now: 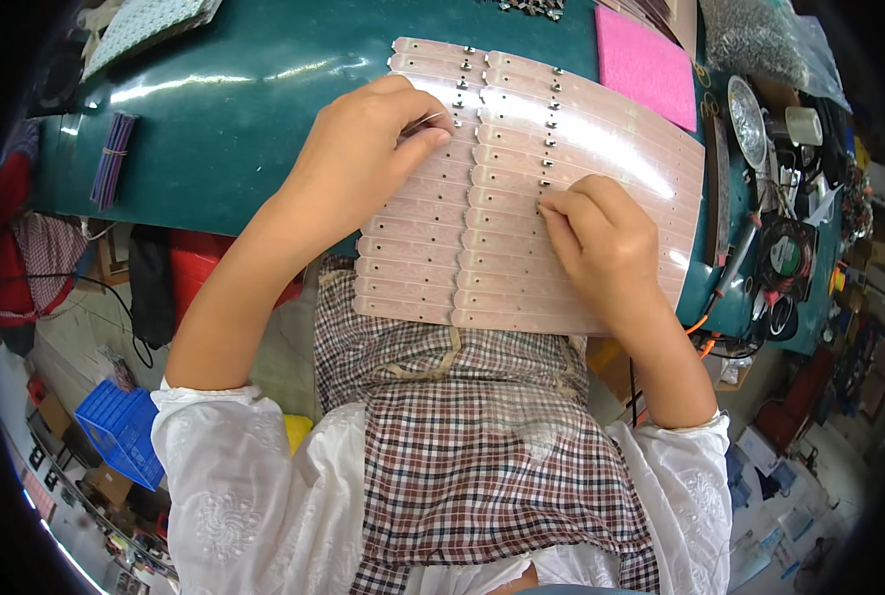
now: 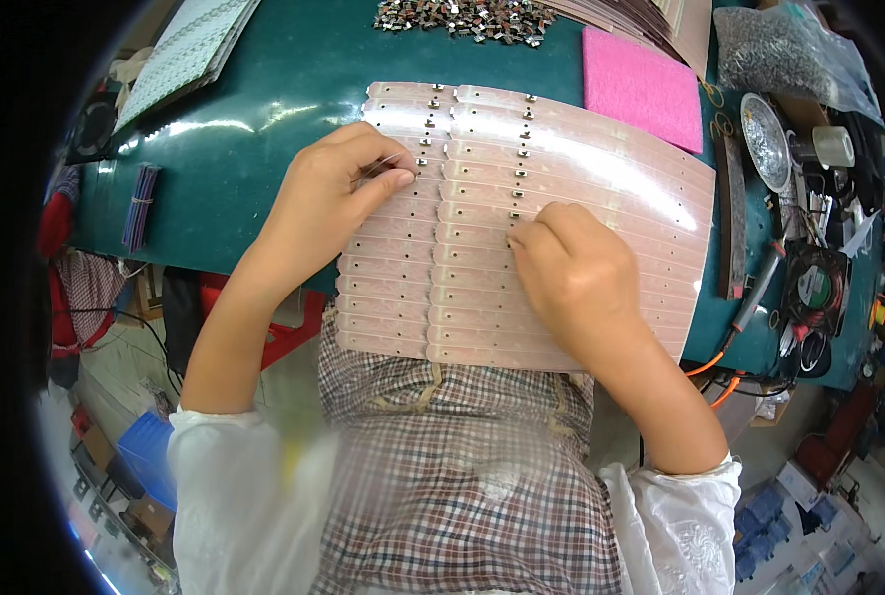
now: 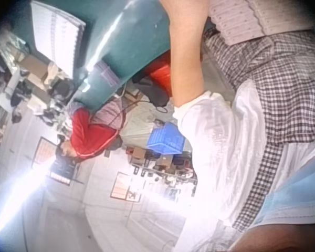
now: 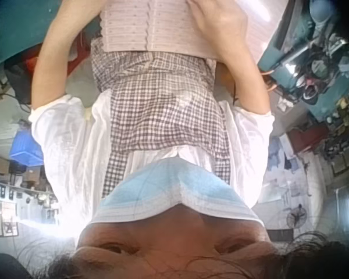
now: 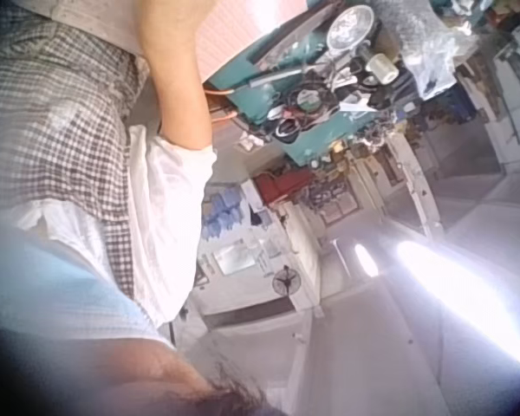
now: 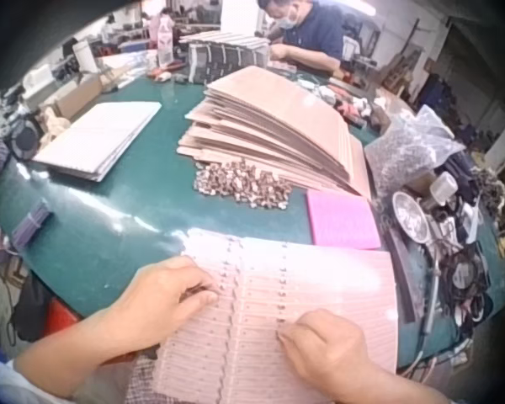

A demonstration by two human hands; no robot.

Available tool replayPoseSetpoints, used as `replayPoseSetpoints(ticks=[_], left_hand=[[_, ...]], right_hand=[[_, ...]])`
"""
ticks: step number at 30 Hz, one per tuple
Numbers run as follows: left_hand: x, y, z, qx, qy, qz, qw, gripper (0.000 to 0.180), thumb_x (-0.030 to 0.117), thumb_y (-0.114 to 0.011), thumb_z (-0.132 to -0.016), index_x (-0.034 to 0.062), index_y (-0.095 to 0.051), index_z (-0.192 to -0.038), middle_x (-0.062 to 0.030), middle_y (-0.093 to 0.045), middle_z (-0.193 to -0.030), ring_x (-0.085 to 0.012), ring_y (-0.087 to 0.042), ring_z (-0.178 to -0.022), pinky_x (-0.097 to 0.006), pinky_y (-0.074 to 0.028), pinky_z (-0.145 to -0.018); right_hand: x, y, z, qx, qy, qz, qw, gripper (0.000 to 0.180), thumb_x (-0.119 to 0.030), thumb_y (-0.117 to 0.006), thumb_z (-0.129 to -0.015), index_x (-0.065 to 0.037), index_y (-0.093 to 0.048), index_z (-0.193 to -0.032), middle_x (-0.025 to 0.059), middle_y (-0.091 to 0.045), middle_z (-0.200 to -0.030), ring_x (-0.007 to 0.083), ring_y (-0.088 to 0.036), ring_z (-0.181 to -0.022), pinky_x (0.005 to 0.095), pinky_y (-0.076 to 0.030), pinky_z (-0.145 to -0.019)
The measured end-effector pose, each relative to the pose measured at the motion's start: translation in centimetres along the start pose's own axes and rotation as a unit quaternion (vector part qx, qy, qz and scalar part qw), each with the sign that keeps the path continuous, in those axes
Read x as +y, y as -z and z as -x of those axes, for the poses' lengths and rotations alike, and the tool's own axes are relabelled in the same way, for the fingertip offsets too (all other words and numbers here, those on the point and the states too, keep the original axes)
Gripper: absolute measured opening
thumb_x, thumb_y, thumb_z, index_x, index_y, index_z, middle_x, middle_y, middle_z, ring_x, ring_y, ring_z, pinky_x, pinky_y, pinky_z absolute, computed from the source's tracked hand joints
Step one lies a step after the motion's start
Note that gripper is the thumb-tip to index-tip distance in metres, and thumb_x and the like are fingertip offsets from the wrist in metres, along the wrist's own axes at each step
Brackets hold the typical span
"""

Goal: The person assembles electrical components onto LED strip panels, then solders them in place with a soldering iron.

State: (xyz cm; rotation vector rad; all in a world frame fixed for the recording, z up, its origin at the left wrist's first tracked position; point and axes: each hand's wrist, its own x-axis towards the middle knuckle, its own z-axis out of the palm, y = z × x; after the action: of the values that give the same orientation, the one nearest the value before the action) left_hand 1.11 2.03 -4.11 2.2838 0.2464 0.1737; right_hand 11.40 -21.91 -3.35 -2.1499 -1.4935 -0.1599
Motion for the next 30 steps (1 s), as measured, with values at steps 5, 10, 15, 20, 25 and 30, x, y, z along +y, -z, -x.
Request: replayPoseSetpoints(ticks=[5, 10, 15, 20, 25, 30], left_hand=[[0.0, -0.4, -0.1, 0.022, -0.028, -0.028, 0.999, 0.015, 0.013, -0.068, -0.091, 0.0001, -0.069, -0.098, -0.0098, -0.065, -0.091, -0.0227, -0.061, -0.078, -0.033, -0.049, -0.071], [0.0, -0.4, 0.0, 0.020, -0.032, -0.052, 0.998, 0.015, 0.013, -0.068, -0.091, 0.0006, -0.069, -0.098, -0.0101, -0.065, -0.091, -0.0246, -0.062, -0.078, -0.034, -0.049, -0.073], [0.3, -0.2, -0.2, 0.008, -0.031, -0.063, 0.997, 0.016, 0.015, -0.067, -0.092, 0.0006, -0.069, -0.098, -0.0108, -0.066, -0.091, -0.0263, -0.063, -0.080, -0.036, -0.049, -0.074], [0.5, -0.5, -0.2, 0.013, -0.027, -0.078, 0.996, 0.016, 0.015, -0.067, -0.092, 0.0003, -0.069, -0.097, -0.0115, -0.066, -0.092, -0.0271, -0.064, -0.081, -0.036, -0.050, -0.075], [0.4, -0.7, -0.1, 0.025, -0.031, -0.079, 0.996, 0.015, 0.015, -0.067, -0.091, 0.0007, -0.068, -0.095, -0.0114, -0.066, -0.092, -0.0280, -0.064, -0.080, -0.036, -0.051, -0.074], [0.5, -1.0, 0.1, 0.031, -0.037, -0.086, 0.995, 0.012, 0.013, -0.069, -0.089, 0.0016, -0.067, -0.094, -0.0109, -0.065, -0.092, -0.0291, -0.065, -0.078, -0.037, -0.051, -0.071]], right_hand=[[0.0, 1.2, -0.3, -0.019, -0.069, -0.092, 0.993, 0.011, -0.001, -0.076, -0.077, -0.002, -0.069, -0.086, 0.0083, -0.063, -0.076, 0.0219, -0.062, -0.063, 0.0329, -0.050, -0.055], [1.9, 2.6, -3.4, 0.052, -0.081, -0.079, 0.992, 0.006, -0.002, -0.074, -0.082, -0.001, -0.070, -0.086, 0.0075, -0.064, -0.073, 0.0160, -0.062, -0.061, 0.0281, -0.048, -0.056], [5.4, 1.1, -7.4, 0.058, -0.095, -0.063, 0.992, 0.008, -0.009, -0.072, -0.085, -0.003, -0.071, -0.090, 0.0082, -0.066, -0.076, 0.0185, -0.064, -0.068, 0.0301, -0.050, -0.063], [9.6, -2.6, -11.5, 0.087, -0.067, 0.036, 0.993, 0.012, -0.014, -0.068, -0.087, -0.006, -0.074, -0.095, 0.0104, -0.070, -0.084, 0.0248, -0.068, -0.080, 0.0383, -0.053, -0.072], [9.9, -4.3, -13.3, 0.055, -0.033, 0.107, 0.992, 0.012, -0.007, -0.066, -0.083, -0.001, -0.069, -0.093, 0.0200, -0.065, -0.093, 0.0406, -0.064, -0.092, 0.0463, -0.051, -0.081], [10.0, -4.6, -13.0, 0.046, -0.052, 0.079, 0.994, 0.008, -0.006, -0.066, -0.083, -0.001, -0.069, -0.087, 0.0203, -0.066, -0.093, 0.0402, -0.064, -0.091, 0.0460, -0.051, -0.081]])
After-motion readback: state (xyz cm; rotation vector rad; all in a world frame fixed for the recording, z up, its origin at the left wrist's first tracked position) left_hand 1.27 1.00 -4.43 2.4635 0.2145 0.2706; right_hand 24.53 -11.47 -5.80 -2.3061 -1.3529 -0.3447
